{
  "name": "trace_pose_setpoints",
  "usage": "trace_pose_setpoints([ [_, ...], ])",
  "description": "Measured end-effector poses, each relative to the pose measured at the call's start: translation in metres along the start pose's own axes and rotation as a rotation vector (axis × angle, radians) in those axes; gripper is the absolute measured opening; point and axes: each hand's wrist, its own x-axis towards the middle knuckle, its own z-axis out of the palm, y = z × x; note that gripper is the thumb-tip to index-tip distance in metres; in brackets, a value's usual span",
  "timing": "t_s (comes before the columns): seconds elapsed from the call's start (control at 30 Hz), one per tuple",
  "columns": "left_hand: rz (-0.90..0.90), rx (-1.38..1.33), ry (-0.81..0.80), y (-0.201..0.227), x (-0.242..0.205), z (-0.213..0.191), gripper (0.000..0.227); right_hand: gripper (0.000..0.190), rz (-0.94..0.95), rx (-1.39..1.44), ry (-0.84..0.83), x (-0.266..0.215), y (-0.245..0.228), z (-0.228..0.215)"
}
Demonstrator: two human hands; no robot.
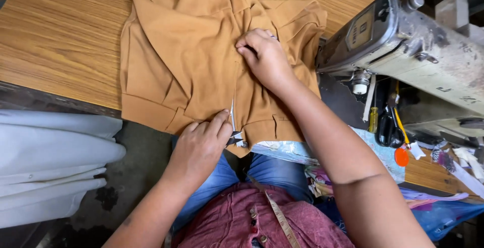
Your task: Removing stitches from the waistband and zipper area of a pair of brown pants using a small tool.
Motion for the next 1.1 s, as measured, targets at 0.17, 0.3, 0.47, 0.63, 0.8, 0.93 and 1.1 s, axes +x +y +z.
trace_pose_setpoints([
  [0.17,-0.011,-0.013,-0.023,0.000,-0.003,0.003,0.009,0.005,-0.050,0.012,0.014,-0.020,-0.031,-0.018],
  [0.3,-0.002,-0.040,-0.074,0.000,-0.003,0.002,0.010,0.004,-0.097,0.049,-0.026,-0.025,-0.024,-0.013],
  [0.47,0.011,-0.044,-0.104,-0.001,-0.005,0.004,0.011,0.003,-0.107,-0.050,-0.117,-0.021,-0.019,-0.010],
  [0.63,0.012,-0.056,-0.110,-0.002,-0.004,0.004,0.013,0.008,-0.188,-0.222,-0.157,-0.016,-0.026,-0.016],
  [0.8,0.016,-0.052,-0.090,-0.002,-0.007,0.008,0.014,0.005,-0.307,-0.634,-0.149,-0.015,-0.041,-0.014],
  [0.93,0.012,-0.035,-0.085,-0.001,-0.007,0.006,0.012,0.006,-0.373,-0.754,-0.123,-0.011,-0.043,0.000],
  [1.1,0.006,-0.041,-0.072,-0.001,-0.005,0.005,0.008,0.007,-0.349,-0.590,-0.152,-0.006,-0.032,0.002],
])
